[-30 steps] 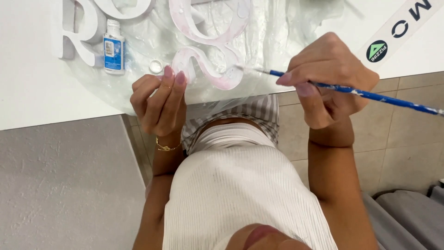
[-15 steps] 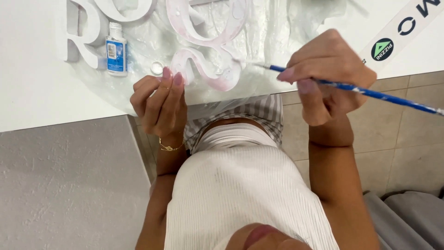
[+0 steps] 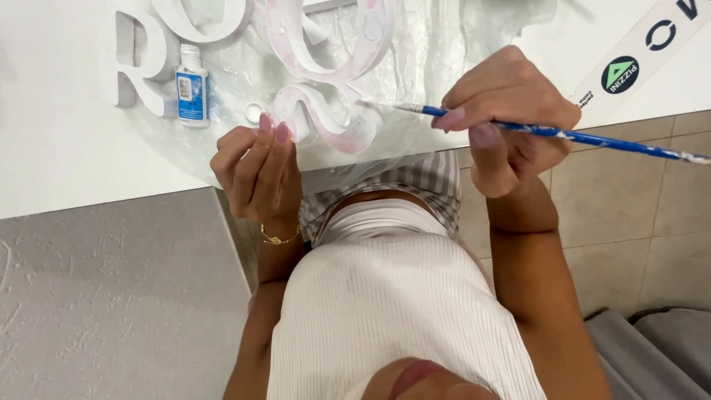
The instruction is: Painting decorative foam letters with white paint using a brush.
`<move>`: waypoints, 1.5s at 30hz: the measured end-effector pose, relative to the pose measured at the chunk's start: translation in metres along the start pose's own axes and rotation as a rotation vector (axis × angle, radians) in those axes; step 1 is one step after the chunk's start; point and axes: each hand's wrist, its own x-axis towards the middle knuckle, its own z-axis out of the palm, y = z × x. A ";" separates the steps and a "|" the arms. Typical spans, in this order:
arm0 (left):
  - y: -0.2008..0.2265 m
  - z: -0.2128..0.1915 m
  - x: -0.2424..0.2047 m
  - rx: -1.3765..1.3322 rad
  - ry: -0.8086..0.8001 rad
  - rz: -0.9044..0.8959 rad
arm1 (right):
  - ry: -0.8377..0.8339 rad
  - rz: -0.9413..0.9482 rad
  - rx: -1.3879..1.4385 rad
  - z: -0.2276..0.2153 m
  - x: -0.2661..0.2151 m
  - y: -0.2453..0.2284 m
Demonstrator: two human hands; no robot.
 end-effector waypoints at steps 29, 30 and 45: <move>0.015 -0.002 -0.023 -0.144 -0.051 -0.425 | 0.213 -0.029 0.011 0.006 -0.036 0.014; 0.015 -0.001 -0.026 -0.160 -0.059 -0.446 | 0.049 -0.114 -0.009 0.001 -0.041 0.017; 0.014 0.002 -0.028 -0.207 -0.061 -0.445 | -0.087 -0.006 -0.059 0.016 -0.017 0.003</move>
